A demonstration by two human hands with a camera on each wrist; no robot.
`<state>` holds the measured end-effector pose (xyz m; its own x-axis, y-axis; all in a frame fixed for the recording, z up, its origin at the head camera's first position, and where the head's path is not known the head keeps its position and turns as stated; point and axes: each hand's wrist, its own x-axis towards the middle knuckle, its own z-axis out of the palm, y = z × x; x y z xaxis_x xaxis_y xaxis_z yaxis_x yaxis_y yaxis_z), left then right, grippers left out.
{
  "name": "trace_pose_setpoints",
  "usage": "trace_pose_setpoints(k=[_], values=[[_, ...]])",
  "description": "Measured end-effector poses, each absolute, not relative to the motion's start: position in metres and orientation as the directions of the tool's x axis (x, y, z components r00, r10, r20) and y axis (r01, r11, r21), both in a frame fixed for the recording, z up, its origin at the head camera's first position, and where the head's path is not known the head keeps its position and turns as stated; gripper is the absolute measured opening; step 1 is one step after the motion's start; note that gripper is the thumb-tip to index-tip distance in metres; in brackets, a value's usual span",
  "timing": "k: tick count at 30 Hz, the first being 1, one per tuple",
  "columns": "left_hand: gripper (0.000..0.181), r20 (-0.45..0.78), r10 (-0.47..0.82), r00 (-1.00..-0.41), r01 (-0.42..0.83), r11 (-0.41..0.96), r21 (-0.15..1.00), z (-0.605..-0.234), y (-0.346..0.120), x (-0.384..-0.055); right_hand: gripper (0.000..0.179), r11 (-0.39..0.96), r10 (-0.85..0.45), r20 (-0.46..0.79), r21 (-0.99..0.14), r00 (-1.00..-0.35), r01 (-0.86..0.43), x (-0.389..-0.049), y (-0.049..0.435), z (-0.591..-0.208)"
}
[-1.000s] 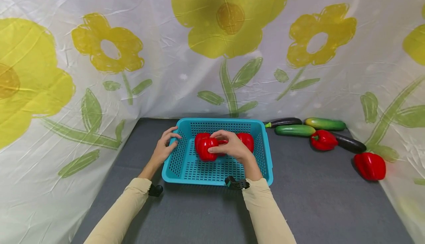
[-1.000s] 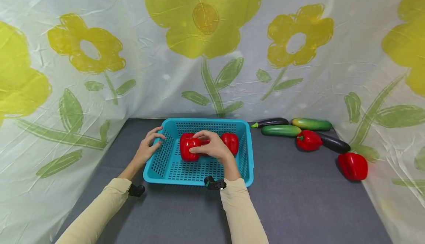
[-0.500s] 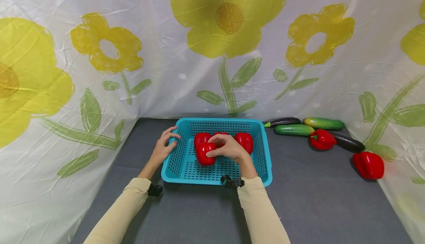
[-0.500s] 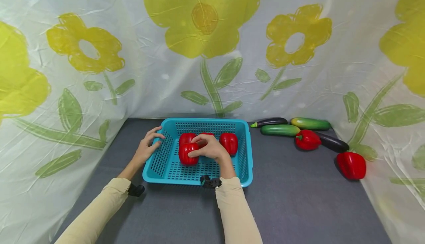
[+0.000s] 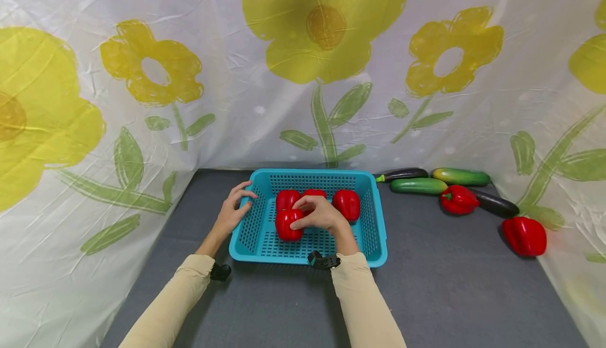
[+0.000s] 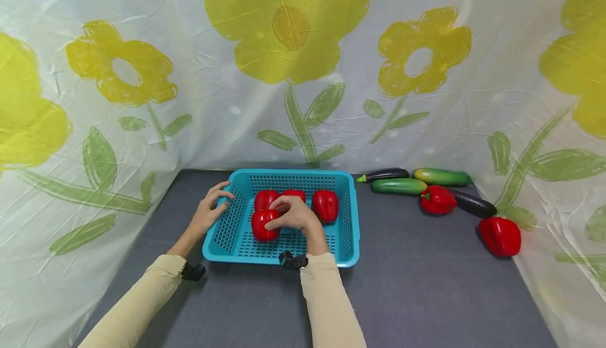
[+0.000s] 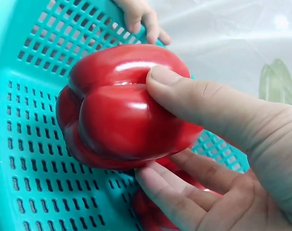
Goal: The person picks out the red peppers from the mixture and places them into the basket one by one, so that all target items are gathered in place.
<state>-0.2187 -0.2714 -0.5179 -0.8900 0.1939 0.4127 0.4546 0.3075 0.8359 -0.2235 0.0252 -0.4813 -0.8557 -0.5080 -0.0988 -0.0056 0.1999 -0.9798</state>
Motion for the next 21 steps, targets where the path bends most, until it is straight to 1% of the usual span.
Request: trace_pose_setpoints(k=[1, 7, 10, 16, 21], values=[[0.017, 0.416, 0.192, -0.889, 0.456, 0.302, 0.837, -0.521, -0.272, -0.220, 0.040, 0.204, -0.512, -0.092, -0.979, -0.854, -0.017, -0.224, 0.025, -0.482], [0.016, 0.406, 0.195, -0.893, 0.447, 0.279, 0.850, -0.498, -0.264, -0.209, 0.046, 0.251, -0.524, -0.110, -0.968, -0.845, -0.030, -0.221, 0.023, -0.481], [0.015, 0.406, 0.199, -0.892, 0.450, 0.303, 0.840, -0.495, -0.263, -0.207, 0.046, 0.270, -0.519, -0.132, -0.963, -0.844, -0.016, -0.219, 0.022, -0.481], [0.014, 0.415, 0.201, -0.887, 0.459, 0.306, 0.834, -0.496, -0.263, -0.206, 0.042, 0.291, -0.524, -0.158, -0.957, -0.837, -0.001, -0.216, 0.021, -0.479], [0.016, 0.383, 0.197, -0.902, 0.428, 0.295, 0.854, -0.490, -0.261, -0.204, 0.039, 0.289, -0.525, -0.152, -0.957, -0.838, -0.007, -0.215, 0.018, -0.481]])
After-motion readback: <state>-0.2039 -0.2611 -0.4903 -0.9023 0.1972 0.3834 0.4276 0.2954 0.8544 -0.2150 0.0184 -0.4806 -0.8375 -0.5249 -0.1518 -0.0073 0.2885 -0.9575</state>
